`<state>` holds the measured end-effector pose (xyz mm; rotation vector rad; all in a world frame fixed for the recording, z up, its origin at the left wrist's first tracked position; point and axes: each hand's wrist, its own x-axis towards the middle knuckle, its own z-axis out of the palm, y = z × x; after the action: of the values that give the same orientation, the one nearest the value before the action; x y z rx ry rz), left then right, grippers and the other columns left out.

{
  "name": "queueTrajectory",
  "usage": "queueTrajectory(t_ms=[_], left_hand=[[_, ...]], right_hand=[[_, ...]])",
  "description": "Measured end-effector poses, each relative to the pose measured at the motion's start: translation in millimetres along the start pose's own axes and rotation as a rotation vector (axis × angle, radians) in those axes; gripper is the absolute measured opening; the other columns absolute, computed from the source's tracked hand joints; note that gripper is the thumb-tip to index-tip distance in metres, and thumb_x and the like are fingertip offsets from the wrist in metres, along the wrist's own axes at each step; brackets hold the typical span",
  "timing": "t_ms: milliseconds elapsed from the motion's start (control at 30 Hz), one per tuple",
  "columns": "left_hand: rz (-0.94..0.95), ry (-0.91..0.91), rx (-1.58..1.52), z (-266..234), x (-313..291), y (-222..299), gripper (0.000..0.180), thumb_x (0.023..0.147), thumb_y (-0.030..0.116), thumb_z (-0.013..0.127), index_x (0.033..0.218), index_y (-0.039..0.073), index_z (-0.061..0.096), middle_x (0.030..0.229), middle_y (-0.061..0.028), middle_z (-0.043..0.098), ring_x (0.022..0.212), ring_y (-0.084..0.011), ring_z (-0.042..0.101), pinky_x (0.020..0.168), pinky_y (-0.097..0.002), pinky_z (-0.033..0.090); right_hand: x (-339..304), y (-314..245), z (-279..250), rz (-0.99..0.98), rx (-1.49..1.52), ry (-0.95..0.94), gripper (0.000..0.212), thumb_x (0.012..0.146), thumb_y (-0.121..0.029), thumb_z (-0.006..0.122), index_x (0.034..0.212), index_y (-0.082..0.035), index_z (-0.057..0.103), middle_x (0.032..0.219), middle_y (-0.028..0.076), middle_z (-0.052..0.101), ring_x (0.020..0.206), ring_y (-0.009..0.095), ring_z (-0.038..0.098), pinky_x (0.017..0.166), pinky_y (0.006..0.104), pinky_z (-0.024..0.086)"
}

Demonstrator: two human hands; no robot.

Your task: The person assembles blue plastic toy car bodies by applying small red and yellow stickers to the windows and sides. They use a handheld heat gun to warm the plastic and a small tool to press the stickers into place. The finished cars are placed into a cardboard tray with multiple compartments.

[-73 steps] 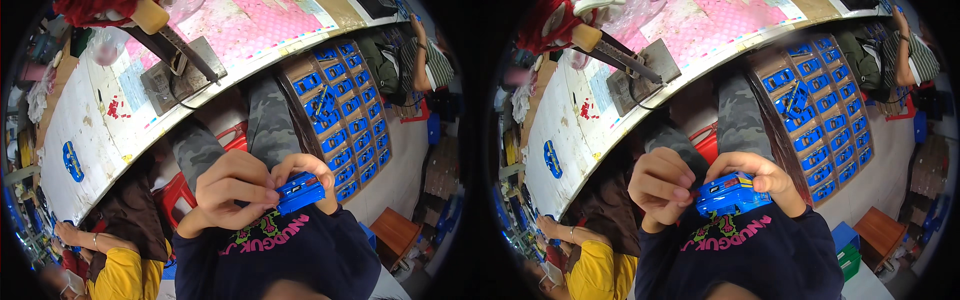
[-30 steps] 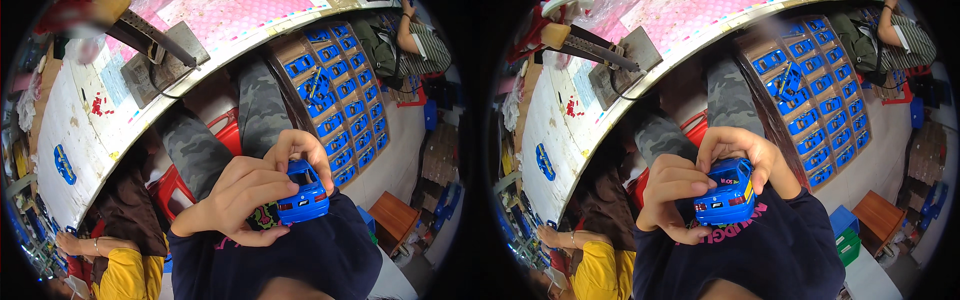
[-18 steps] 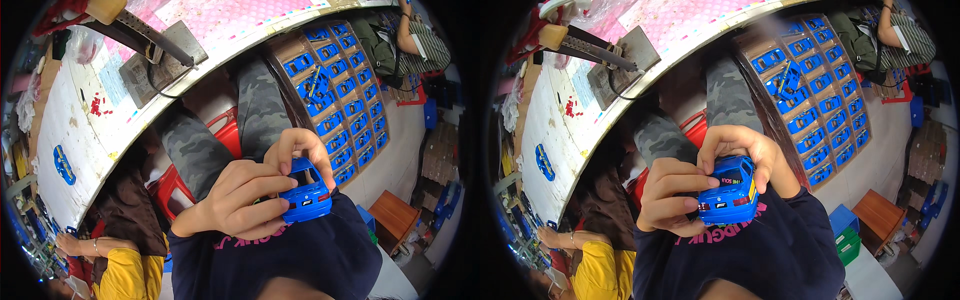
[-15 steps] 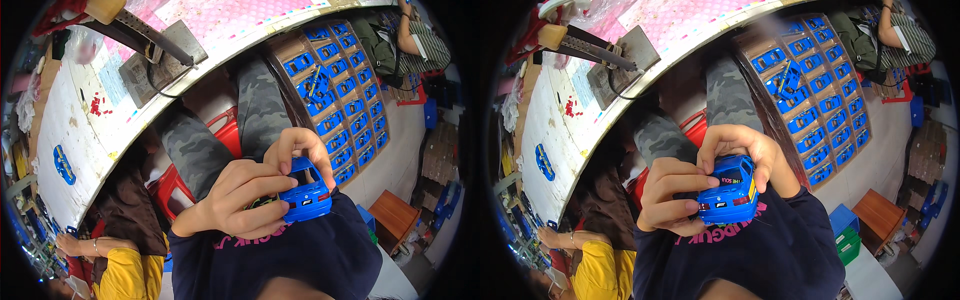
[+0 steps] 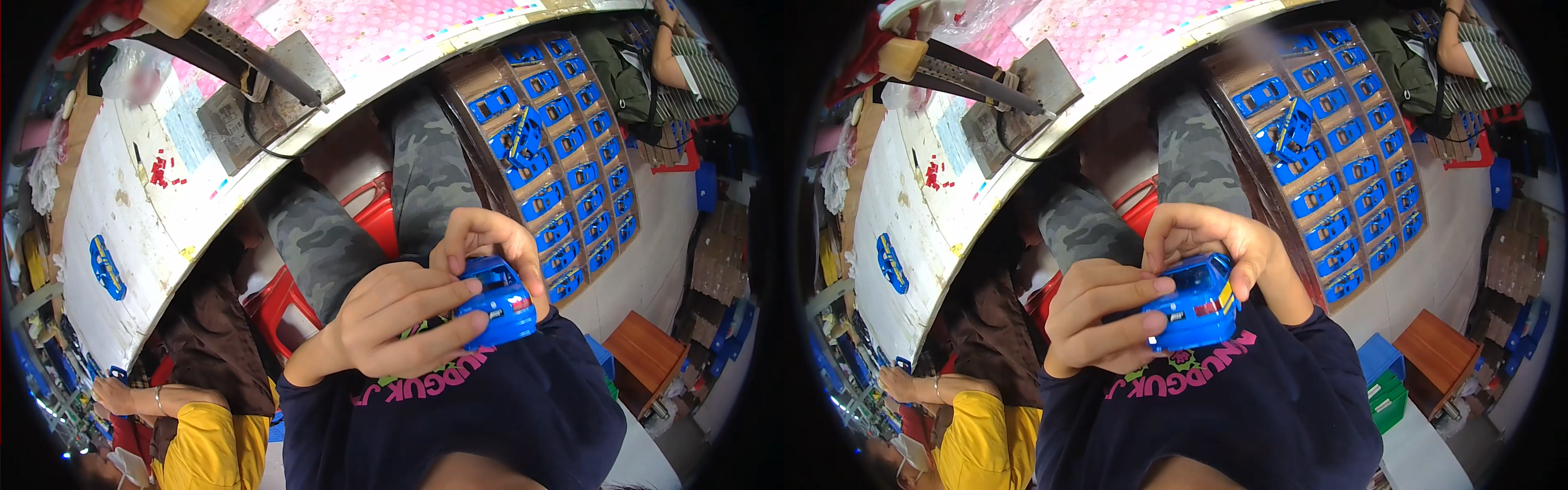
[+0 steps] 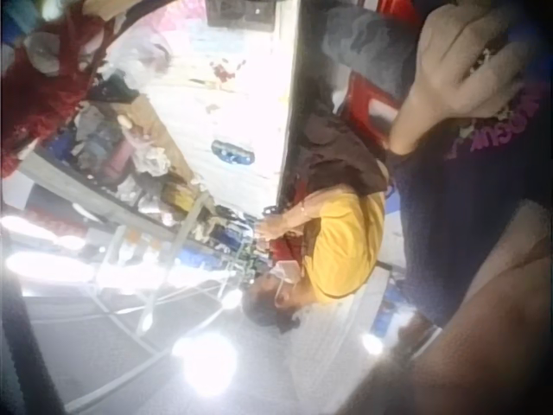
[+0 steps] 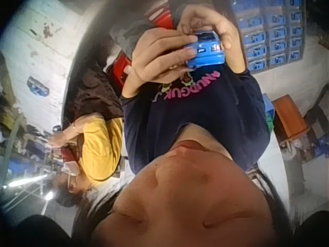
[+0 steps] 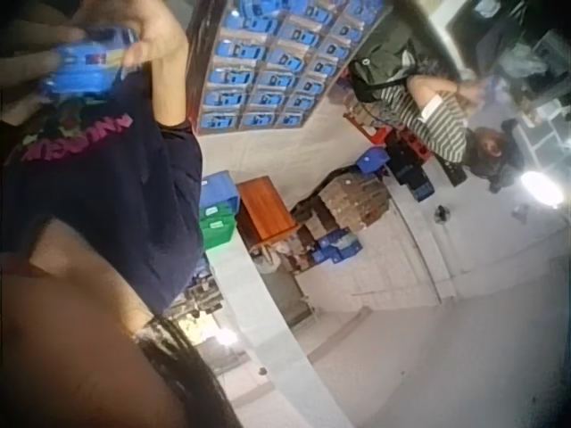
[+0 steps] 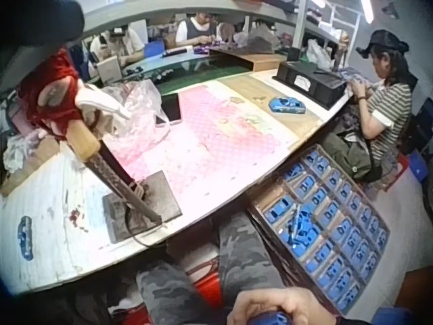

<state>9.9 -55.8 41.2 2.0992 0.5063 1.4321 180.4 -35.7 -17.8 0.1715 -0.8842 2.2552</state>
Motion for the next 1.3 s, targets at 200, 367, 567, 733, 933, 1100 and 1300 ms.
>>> queueTrajectory(t_ms=[200, 367, 567, 733, 933, 1100, 1300], left_hand=[[-0.375, 0.184, -0.074, -6, -30, -10, 0.038, 0.058, 0.005, 0.073, 0.091, -0.003, 0.056, 0.083, -0.0156, 0.060, 0.073, -0.0252, 0.059, 0.063, -0.0317, 0.047], [-0.990, 0.664, -0.259, 16, -72, -30, 0.026, 0.072, -0.003, 0.062, 0.094, -0.004, 0.048, 0.086, -0.0082, 0.057, 0.079, -0.0125, 0.054, 0.073, -0.0219, 0.041], [-1.001, 0.703, -0.308, 24, -67, -53, 0.019, 0.088, 0.014, 0.045, 0.097, -0.002, 0.046, 0.081, -0.0085, 0.057, 0.073, -0.0109, 0.052, 0.068, -0.0225, 0.039], [-0.936, 0.675, -0.313, 14, -44, -55, 0.037, 0.090, 0.025, 0.032, 0.110, -0.004, 0.043, 0.079, -0.0088, 0.054, 0.073, -0.0118, 0.049, 0.067, -0.0243, 0.037], [-0.992, 0.720, -0.475, 5, -20, -59, 0.053, 0.088, 0.032, 0.025, 0.121, -0.008, 0.035, 0.068, -0.0028, 0.042, 0.065, -0.0105, 0.039, 0.061, -0.0225, 0.031], [-0.916, 0.712, -0.560, -3, -10, -64, 0.059, 0.088, 0.038, 0.025, 0.126, -0.006, 0.029, 0.064, 0.0001, 0.034, 0.060, -0.0080, 0.032, 0.057, -0.0216, 0.027], [-0.821, 0.763, -0.618, -4, -4, -64, 0.063, 0.086, 0.037, 0.021, 0.123, -0.014, 0.028, 0.062, -0.0007, 0.030, 0.059, -0.0102, 0.029, 0.058, -0.0220, 0.026]], right_hand=[[-20, 2, -3, 0.156, -0.082, 0.230, 0.111, 0.055, -0.044, 0.073, 0.129, 0.008, 0.010, 0.128, 0.025, 0.025, 0.108, 0.032, 0.043, 0.087, 0.0382, 0.038], [-18, 26, -13, -0.046, 0.019, 0.404, 0.116, 0.051, -0.037, 0.076, 0.134, -0.006, 0.002, 0.135, 0.024, 0.017, 0.091, 0.033, 0.054, 0.066, 0.0393, 0.049], [17, 23, -22, -0.120, -0.350, 0.647, 0.079, 0.069, -0.001, 0.064, 0.131, -0.004, 0.014, 0.133, 0.017, 0.026, 0.074, 0.016, 0.058, 0.053, 0.0242, 0.048], [46, 4, -20, -0.143, -0.533, 0.764, 0.057, 0.073, 0.002, 0.061, 0.122, -0.001, 0.031, 0.122, 0.012, 0.043, 0.080, 0.008, 0.054, 0.060, 0.0192, 0.046], [69, -3, -28, -0.200, -0.952, 0.825, 0.052, 0.067, -0.006, 0.070, 0.110, 0.002, 0.043, 0.103, 0.009, 0.053, 0.087, 0.011, 0.053, 0.074, 0.0246, 0.044], [83, -19, -23, -0.193, -1.138, 0.802, 0.057, 0.059, -0.012, 0.076, 0.106, 0.002, 0.047, 0.098, 0.011, 0.056, 0.089, 0.016, 0.055, 0.077, 0.0283, 0.045], [93, -29, -16, -0.279, -1.340, 0.742, 0.053, 0.055, -0.012, 0.076, 0.101, 0.001, 0.052, 0.099, 0.014, 0.056, 0.089, 0.025, 0.057, 0.078, 0.0311, 0.045]])
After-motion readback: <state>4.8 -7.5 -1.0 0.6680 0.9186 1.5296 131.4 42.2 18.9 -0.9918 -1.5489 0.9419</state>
